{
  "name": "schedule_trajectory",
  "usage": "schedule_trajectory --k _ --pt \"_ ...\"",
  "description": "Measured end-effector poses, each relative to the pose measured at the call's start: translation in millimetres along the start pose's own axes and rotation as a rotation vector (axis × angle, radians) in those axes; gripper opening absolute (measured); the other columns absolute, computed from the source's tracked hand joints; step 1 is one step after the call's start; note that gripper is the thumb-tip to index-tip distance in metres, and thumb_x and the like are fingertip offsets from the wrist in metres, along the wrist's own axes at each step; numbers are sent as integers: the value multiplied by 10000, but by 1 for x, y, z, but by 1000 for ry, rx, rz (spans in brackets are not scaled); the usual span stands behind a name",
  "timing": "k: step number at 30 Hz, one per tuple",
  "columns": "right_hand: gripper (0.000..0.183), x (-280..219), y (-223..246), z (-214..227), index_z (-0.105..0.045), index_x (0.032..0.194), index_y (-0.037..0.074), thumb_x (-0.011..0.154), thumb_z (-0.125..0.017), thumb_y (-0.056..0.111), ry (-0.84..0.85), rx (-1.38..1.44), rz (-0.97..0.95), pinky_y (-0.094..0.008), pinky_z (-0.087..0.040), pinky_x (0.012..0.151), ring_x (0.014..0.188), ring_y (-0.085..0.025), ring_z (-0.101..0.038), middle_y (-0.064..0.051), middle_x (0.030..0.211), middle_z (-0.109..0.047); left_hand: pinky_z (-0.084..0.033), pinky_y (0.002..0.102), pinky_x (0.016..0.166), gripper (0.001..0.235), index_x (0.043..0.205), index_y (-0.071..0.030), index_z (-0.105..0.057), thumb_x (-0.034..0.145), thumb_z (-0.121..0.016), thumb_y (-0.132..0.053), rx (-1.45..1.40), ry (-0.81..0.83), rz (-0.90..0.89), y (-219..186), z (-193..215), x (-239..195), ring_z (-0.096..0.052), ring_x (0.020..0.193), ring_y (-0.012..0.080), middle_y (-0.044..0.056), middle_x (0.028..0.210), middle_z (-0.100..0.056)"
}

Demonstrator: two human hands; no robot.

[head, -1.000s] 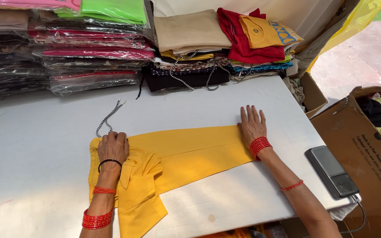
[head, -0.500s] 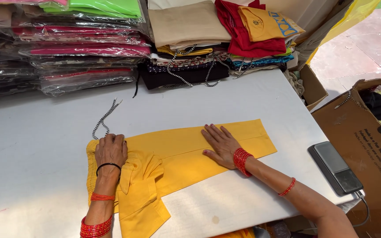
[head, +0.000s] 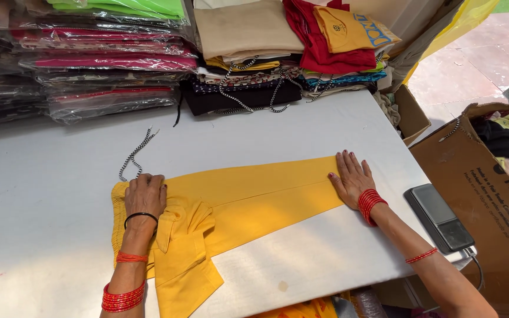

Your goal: The person unfolds a yellow pair of shorts on a white table, smooths the fabric, and folds it into a compact rectangle. The person then places the folded shorts on a stack of other folded garments.

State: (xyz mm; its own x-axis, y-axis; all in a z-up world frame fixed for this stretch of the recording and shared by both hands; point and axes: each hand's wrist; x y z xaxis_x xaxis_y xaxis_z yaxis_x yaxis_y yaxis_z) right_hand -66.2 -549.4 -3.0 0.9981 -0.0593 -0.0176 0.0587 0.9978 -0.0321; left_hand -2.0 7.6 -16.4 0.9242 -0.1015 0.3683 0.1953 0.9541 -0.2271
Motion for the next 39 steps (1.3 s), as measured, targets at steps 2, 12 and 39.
schedule_trajectory --k 2,12,39 --pt "783 -8 11 18 -102 1629 145 1001 -170 607 12 -64 -24 -480 -22 1242 1560 -255 -55 -100 1691 -103 -461 468 943 287 1173 -119 -720 900 -692 -206 -216 30 -26 -3 10 4 -591 1122 350 130 1197 -662" --pt "683 -7 105 32 -176 1603 56 1032 -369 376 -200 -194 327 -470 -54 1253 1557 -293 -119 -161 1675 -165 -430 469 1073 391 1262 53 -596 954 -611 -188 -292 270 -334 -167 79 -15 -565 1271 389 229 1320 -627" --pt "806 31 -15 -11 -126 1635 197 990 -156 680 -19 0 128 -415 -75 1258 1562 -207 -90 -47 1694 -138 -96 463 1253 691 1598 -28 -256 1062 -371 -449 -201 399 -531 -206 41 -107 -159 1554 343 188 1669 -230"
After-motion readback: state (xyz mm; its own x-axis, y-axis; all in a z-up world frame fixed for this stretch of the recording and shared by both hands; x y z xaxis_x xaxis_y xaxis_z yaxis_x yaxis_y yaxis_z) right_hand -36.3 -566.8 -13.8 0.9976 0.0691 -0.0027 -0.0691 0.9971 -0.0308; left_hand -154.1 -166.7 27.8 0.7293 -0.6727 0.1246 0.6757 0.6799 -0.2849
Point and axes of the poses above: each hand's wrist, its own x-axis towards the middle knuckle, its own z-axis out of the back of the hand, y = z × x
